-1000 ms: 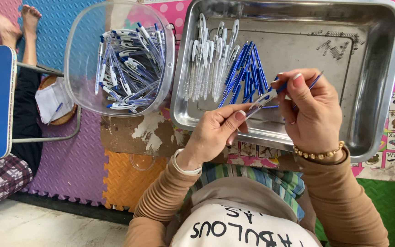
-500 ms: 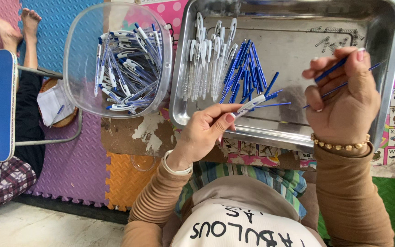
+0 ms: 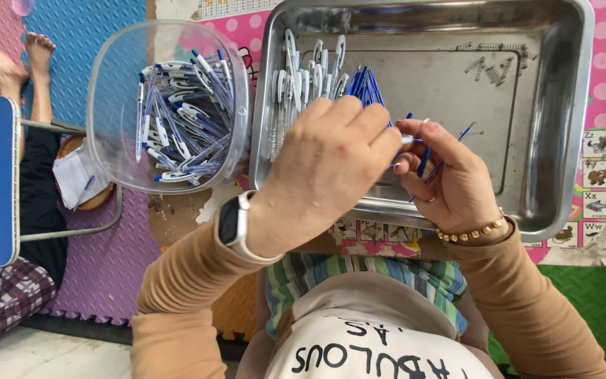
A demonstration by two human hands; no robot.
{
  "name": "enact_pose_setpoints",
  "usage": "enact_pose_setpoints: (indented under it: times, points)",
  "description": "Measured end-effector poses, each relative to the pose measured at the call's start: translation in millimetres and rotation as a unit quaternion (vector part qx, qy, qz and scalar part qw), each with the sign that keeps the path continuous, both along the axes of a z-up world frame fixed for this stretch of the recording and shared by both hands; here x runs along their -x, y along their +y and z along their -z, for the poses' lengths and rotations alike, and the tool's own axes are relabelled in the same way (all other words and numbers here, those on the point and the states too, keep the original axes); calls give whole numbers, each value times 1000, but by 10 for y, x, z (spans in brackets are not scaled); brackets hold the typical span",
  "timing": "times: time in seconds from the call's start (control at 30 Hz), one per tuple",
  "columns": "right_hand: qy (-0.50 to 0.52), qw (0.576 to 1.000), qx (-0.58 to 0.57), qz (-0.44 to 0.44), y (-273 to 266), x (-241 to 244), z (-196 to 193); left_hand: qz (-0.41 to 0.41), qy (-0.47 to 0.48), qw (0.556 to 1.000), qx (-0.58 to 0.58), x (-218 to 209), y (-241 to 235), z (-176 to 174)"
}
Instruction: The person assembles blue pens by hand, taking clear plastic barrels and blue ink cartridges from a metal tray. They insert the cartridges into the barrels and place the completed pens into a clear plastic container.
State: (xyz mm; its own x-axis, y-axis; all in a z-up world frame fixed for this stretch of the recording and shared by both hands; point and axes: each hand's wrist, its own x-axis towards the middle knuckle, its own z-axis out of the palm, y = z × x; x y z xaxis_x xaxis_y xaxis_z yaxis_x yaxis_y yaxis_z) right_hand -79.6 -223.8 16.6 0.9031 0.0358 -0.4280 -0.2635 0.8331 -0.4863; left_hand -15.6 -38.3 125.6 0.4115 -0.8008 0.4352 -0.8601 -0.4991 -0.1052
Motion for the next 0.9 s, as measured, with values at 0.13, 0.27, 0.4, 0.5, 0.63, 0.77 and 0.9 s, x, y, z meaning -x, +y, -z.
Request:
enact_pose_setpoints:
  times: [0.13,0.27,0.4,0.5,0.63,0.77,0.9]
  points:
    - [-20,994,102,33,-81,64,94,-26,78,994,-68,-16,209,-85]
    - [-22,976,207,67,-222,83,97,-66,180,980,-57,-107,651,149]
    - [-30,963,260,65,-244,98,35,-112,291,950,-33,-86,758,369]
    - [-8,950,311,31,-175,94,21,-117,356,923,90,-76,611,654]
    - [-9,922,386,-12,-97,80,-86,-115,437,885,111,-67,387,734]
    - [-12,948,309,-75,-48,64,-61,-94,284,947,115,-52,287,738]
    - [39,973,223,-48,-38,59,89,-88,114,984,103,-85,172,565]
